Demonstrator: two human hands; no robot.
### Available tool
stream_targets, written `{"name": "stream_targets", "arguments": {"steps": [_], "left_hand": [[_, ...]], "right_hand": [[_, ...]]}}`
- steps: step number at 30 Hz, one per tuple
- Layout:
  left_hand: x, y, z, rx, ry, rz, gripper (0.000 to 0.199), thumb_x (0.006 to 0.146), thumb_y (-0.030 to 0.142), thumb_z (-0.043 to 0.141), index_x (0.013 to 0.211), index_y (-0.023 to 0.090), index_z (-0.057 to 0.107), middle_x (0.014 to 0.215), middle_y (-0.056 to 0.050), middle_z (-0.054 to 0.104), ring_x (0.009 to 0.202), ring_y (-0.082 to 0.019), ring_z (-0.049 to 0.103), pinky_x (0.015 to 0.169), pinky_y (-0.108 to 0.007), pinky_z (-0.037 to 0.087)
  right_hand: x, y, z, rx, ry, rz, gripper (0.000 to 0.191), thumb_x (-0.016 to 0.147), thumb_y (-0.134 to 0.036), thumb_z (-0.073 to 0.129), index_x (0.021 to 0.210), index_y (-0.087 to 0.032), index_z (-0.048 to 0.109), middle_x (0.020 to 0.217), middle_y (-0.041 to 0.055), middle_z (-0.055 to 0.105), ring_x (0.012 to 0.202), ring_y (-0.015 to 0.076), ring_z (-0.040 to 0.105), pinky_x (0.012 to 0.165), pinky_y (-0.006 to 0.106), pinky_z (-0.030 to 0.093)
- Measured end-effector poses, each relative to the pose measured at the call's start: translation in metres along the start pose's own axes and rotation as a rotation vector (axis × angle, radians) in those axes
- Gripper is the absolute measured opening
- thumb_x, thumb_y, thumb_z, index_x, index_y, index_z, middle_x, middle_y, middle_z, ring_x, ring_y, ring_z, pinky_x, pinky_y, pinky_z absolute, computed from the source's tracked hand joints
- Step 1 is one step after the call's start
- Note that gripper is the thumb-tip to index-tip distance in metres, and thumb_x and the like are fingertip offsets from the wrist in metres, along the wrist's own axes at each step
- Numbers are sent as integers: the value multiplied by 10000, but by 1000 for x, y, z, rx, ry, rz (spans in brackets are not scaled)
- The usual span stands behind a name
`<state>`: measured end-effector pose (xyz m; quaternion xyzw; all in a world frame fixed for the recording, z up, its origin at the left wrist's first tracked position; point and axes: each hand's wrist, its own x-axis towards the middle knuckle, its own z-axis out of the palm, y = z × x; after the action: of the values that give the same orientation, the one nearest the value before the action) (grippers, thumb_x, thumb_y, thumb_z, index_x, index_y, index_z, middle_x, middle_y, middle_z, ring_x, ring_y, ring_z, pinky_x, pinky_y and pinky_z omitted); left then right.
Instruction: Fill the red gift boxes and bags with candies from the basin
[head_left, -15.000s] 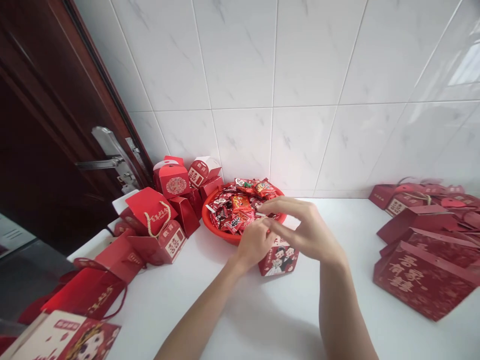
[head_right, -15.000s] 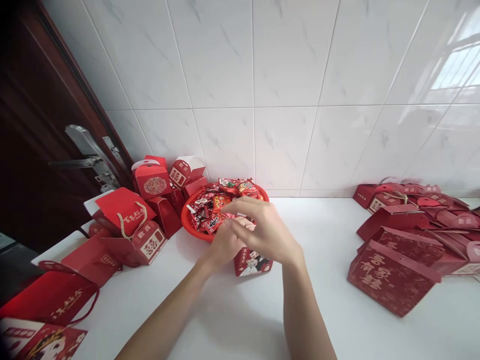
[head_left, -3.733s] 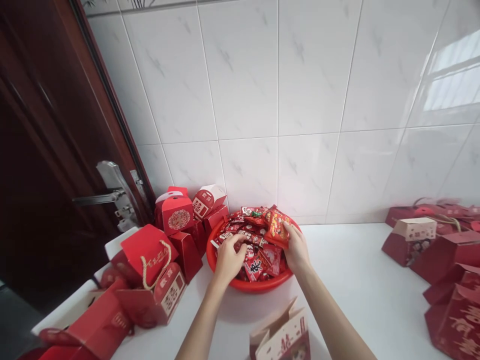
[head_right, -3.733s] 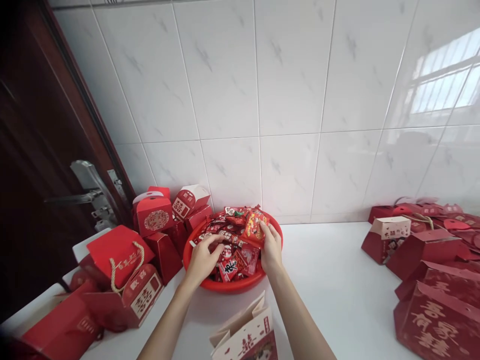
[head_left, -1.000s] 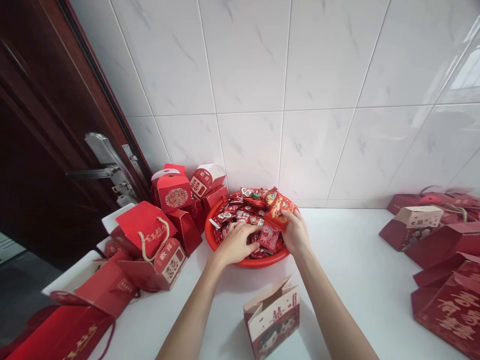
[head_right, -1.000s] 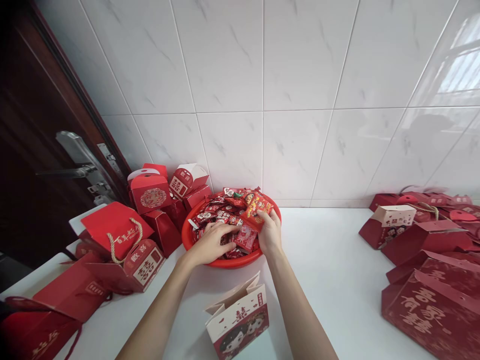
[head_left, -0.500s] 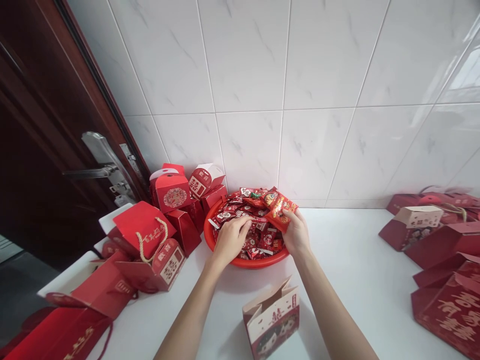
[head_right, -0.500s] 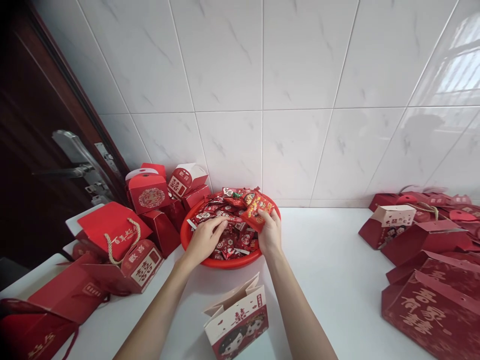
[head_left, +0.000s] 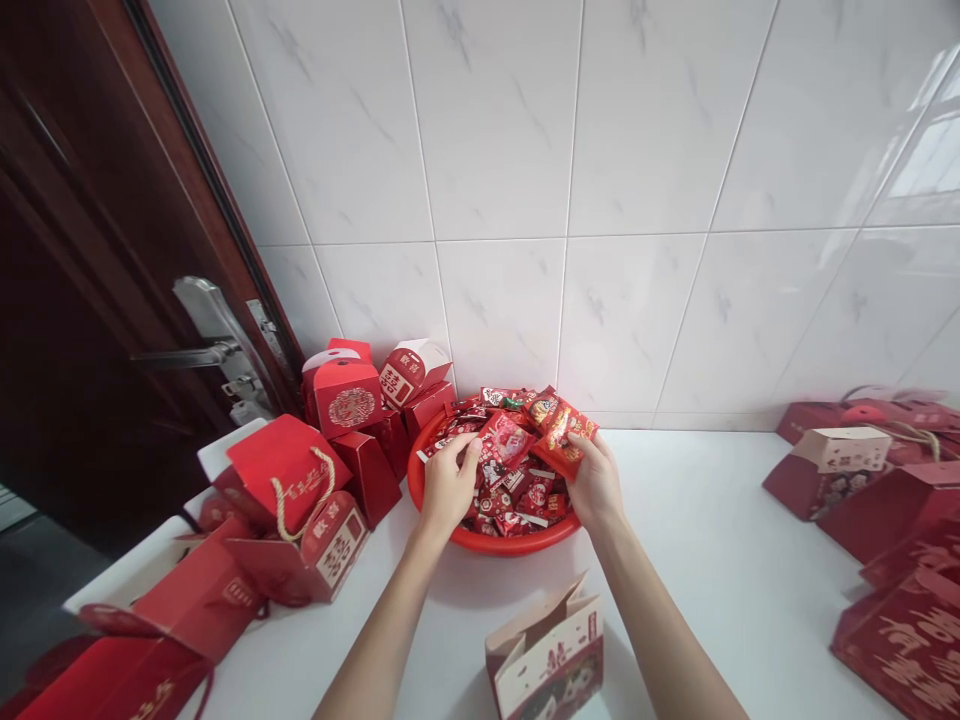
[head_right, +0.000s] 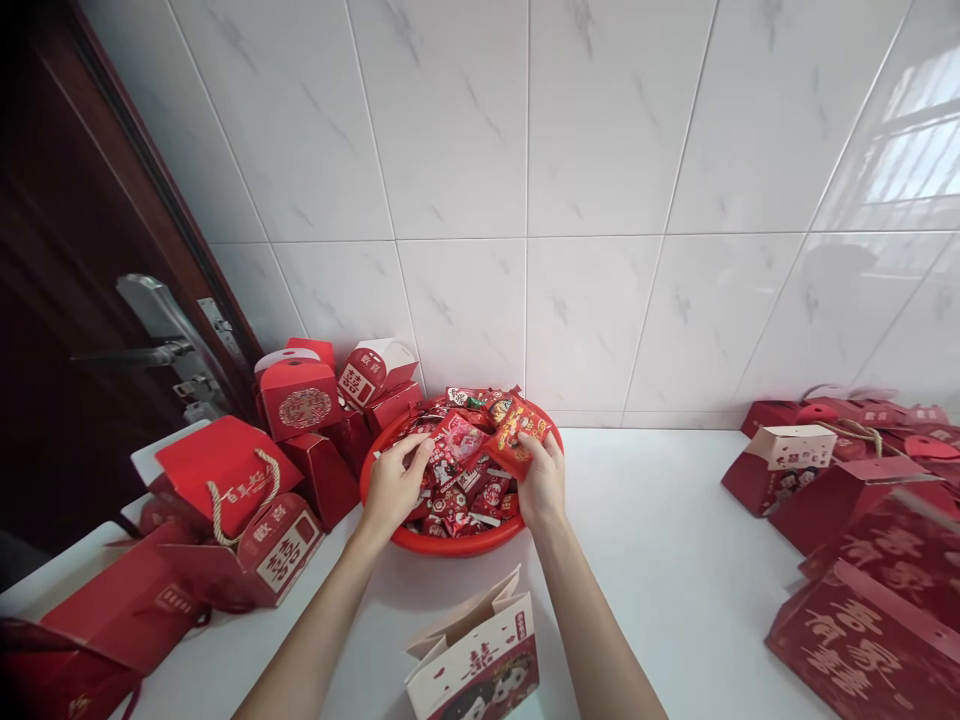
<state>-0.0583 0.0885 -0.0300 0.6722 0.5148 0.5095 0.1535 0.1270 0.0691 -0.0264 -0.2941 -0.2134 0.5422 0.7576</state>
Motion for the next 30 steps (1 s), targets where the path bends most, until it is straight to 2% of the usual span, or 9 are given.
{"name": "stream_targets", "arguments": {"steps": [4,8,13,16,19,21,24,26,30], "left_hand": [[1,-5,2,-29,23,-26,378,893,432,489,1027,183,740,1090,-113,781,1034,-285,725,918,-390,558],[2,-8,4,-88,23,-51,357,888,425,516,1047,187,728,1090,-116,776,1002,-278,732,920,-411,564],[2,-7,3,-227,97,-26,356,877,443,573,1074,180,709,1059,-112,770,985,-251,727,912,-392,567],[0,-2,4,-292,123,-3,352,867,461,606,1044,175,711,1044,-108,767,961,-234,724,878,-363,575],[-1,5,8,-351,116,6,346,852,473,645,1016,177,714,1010,-98,764,933,-222,723,841,-334,581],[-2,9,13,-395,91,-5,358,843,489,662,1012,177,712,963,-86,758,823,-198,719,721,-295,586],[-3,11,19,-443,52,-38,366,838,496,677,1011,175,702,836,-46,723,557,-129,626,511,-240,517],[-3,11,20,-458,40,-45,346,839,477,686,1008,175,696,792,-23,699,487,-103,577,481,-228,493],[-3,12,20,-454,-5,-22,302,865,450,671,1012,187,692,819,-23,704,516,-111,605,529,-237,521]], "right_hand": [[1,0,-2,5,-16,-2,243,610,-215,790,842,-205,718,852,0,782,825,202,727,745,308,608],[3,2,-4,6,-22,-2,268,615,-211,791,870,-202,708,868,13,784,823,215,727,754,338,614],[2,6,-3,-59,-39,-65,282,642,-253,791,909,-210,710,902,12,784,827,224,726,785,369,615],[-2,7,-1,-151,-92,-135,336,666,-308,814,972,-230,701,961,12,782,888,237,726,836,385,606],[-6,7,1,-266,-208,-190,361,703,-348,813,1028,-250,690,1053,17,770,1014,252,707,914,391,585],[-7,7,0,-323,-285,-176,359,725,-362,804,1047,-259,681,1086,16,760,1066,258,691,954,396,570],[-8,7,-1,-355,-355,-119,354,746,-389,798,1051,-271,664,1083,12,754,1066,266,687,963,416,565],[-8,6,0,-363,-384,-104,351,749,-405,806,1036,-270,657,1075,14,753,1066,268,686,960,423,564],[-10,3,1,-378,-446,-111,373,706,-365,857,995,-249,652,1077,21,754,1076,259,688,986,423,553]]}}
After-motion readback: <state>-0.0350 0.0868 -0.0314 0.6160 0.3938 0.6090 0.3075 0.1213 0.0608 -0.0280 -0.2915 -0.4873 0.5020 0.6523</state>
